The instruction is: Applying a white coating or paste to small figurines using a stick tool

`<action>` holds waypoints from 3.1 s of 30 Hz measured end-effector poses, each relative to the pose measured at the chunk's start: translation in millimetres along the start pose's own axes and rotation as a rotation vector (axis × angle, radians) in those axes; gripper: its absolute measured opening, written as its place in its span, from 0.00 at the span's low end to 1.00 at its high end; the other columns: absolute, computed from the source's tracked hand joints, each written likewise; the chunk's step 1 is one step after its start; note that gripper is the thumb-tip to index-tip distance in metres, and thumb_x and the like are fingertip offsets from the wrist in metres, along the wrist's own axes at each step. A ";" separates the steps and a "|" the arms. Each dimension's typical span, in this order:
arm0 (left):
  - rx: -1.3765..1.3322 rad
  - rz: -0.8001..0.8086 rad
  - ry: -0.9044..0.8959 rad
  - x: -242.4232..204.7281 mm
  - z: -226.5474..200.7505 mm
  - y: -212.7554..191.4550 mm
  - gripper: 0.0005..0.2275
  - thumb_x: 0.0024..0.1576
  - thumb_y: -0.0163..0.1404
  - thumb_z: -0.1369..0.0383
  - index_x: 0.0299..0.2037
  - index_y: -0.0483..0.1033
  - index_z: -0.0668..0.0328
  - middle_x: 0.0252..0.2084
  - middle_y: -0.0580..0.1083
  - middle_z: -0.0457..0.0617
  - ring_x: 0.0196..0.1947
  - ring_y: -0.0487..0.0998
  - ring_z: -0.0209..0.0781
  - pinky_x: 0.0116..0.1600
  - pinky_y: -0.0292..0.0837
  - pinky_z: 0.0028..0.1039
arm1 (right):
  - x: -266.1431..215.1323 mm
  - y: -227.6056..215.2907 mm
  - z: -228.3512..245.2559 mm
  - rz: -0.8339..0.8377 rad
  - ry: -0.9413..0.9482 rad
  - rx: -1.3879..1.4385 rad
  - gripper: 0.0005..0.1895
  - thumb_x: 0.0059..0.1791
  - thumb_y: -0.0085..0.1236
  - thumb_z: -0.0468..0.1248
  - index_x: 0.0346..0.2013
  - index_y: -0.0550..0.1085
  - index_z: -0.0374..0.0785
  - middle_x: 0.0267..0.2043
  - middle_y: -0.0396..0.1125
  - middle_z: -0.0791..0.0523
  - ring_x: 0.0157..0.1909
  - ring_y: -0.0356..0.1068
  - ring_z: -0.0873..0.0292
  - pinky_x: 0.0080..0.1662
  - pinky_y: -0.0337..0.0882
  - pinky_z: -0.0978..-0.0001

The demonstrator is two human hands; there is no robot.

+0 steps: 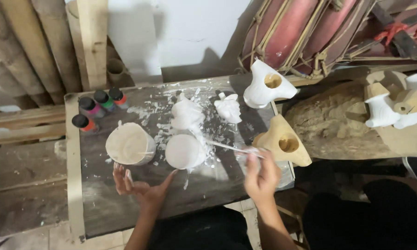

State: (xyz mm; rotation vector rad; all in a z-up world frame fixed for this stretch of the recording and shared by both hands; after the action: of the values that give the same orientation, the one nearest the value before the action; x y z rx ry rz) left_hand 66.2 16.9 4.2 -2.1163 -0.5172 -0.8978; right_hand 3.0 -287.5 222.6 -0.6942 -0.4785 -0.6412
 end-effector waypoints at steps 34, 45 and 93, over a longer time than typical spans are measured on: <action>-0.245 0.312 -0.297 -4.6 -28.5 -34.8 0.04 0.59 0.58 0.70 0.43 0.81 0.54 0.40 0.79 0.45 0.40 0.80 0.41 0.52 0.70 0.34 | -7.8 27.3 -53.5 0.103 0.352 0.502 0.10 0.59 0.45 0.37 0.38 0.71 0.35 0.35 0.73 0.53 0.27 0.65 0.63 0.34 0.68 0.74; -0.363 0.456 -0.360 -1.6 -12.4 -11.1 0.07 0.60 0.54 0.72 0.45 0.84 0.54 0.40 0.79 0.47 0.39 0.80 0.40 0.48 0.73 0.26 | -8.4 38.9 -65.4 0.091 0.452 0.480 0.05 0.57 0.52 0.37 0.40 0.70 0.38 0.33 0.74 0.54 0.27 0.63 0.66 0.35 0.68 0.76; -0.471 0.514 -0.006 61.9 -38.0 -12.8 0.03 0.53 0.64 0.67 0.34 0.84 0.53 0.32 0.80 0.47 0.34 0.83 0.52 0.41 0.78 0.37 | 67.9 182.7 94.4 0.676 -0.238 0.329 0.13 0.50 0.62 0.29 0.47 0.73 0.29 0.33 0.72 0.43 0.27 0.73 0.42 0.30 0.73 0.50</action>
State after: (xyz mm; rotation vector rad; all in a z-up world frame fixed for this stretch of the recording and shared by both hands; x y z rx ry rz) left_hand 83.6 -0.4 73.7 -2.4978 0.2678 -0.7573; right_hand 157.0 -137.4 248.1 -0.5708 -0.5141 0.1578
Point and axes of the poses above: each hand's wrist, its own x-axis towards the middle knuckle, its own y-axis out of the palm, z = x × y, the point moved 10 cm from there along x, towards the middle knuckle
